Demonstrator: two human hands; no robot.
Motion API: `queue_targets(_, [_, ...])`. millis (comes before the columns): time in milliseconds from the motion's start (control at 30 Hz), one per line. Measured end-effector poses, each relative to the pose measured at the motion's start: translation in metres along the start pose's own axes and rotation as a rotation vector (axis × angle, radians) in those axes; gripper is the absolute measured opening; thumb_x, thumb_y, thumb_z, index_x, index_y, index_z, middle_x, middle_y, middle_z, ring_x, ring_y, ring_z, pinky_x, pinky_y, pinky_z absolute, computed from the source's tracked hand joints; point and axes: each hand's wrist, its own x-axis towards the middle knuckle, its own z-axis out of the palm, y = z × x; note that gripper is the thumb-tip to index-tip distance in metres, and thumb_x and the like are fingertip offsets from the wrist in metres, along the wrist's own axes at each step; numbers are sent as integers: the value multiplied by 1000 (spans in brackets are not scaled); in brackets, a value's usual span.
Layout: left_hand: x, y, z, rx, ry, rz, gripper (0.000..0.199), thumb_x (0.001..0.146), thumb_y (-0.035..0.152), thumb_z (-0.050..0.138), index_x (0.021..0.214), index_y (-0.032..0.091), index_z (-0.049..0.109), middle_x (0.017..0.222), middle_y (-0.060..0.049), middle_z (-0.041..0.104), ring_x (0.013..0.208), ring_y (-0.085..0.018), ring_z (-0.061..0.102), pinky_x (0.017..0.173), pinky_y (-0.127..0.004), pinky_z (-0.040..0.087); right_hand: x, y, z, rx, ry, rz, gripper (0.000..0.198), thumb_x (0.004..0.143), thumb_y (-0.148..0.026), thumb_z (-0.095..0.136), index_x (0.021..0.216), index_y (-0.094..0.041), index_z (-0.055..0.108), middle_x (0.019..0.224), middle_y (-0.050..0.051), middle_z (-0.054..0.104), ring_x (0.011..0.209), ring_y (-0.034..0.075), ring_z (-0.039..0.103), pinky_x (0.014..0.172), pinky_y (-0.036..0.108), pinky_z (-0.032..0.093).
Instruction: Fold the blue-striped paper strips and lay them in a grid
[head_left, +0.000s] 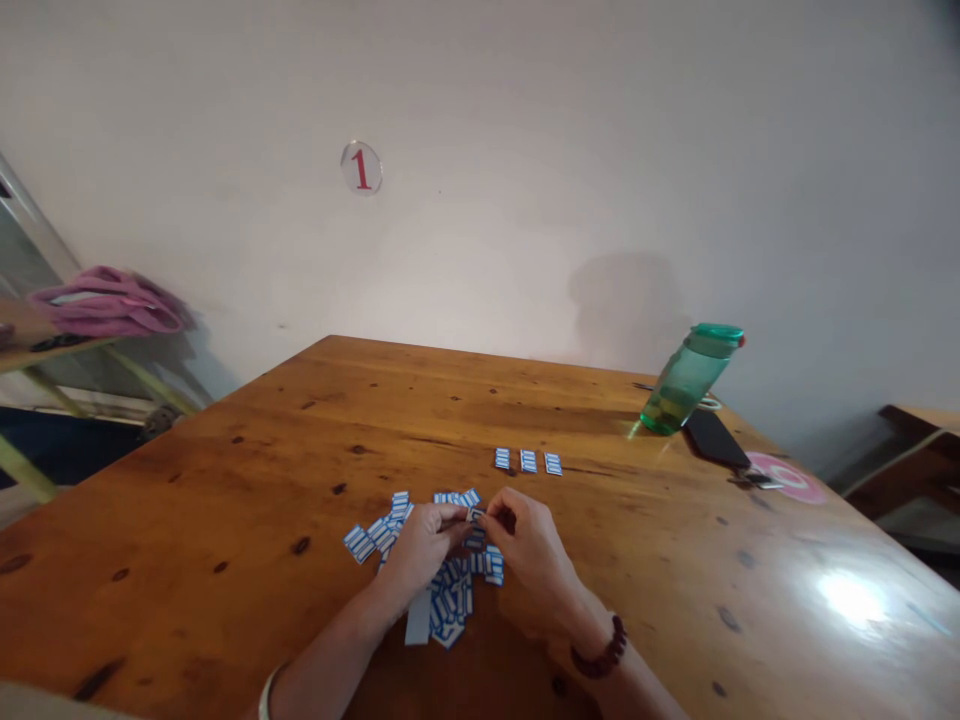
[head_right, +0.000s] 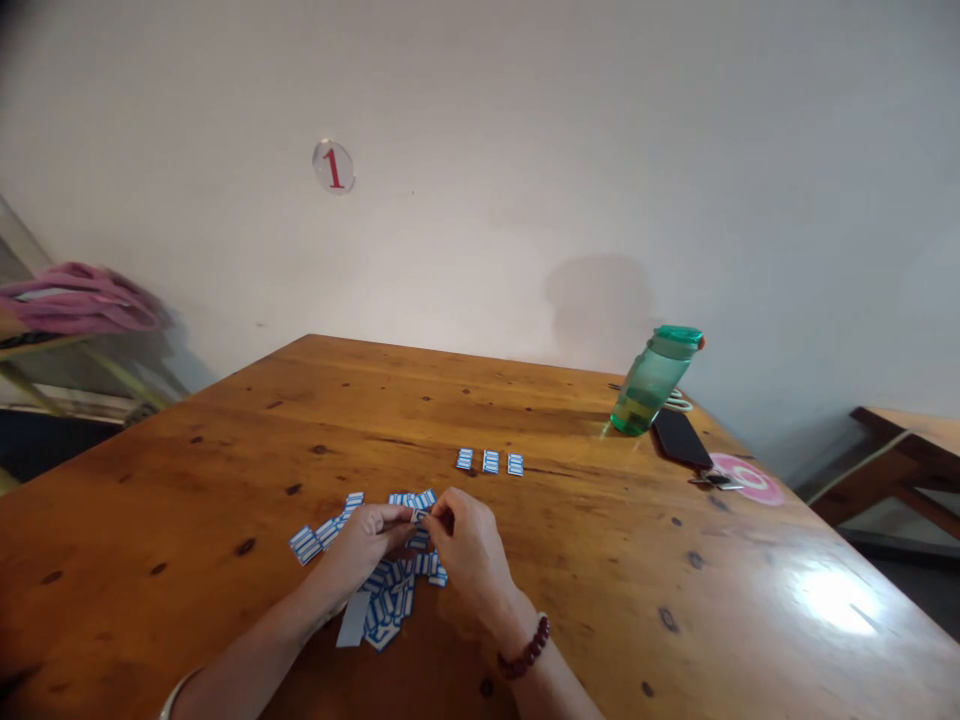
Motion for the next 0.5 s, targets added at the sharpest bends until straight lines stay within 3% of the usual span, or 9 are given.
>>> queue_targets(500, [1,-1,0,55,-12,29,12,64,25,64,67,17,71,60,-1,66,57,-15,56,54,-23,43,-1,1,0,-18,4,-8,13,72,-18,55,59,-17,52,55,-2,53,51,10,44,49,20,31])
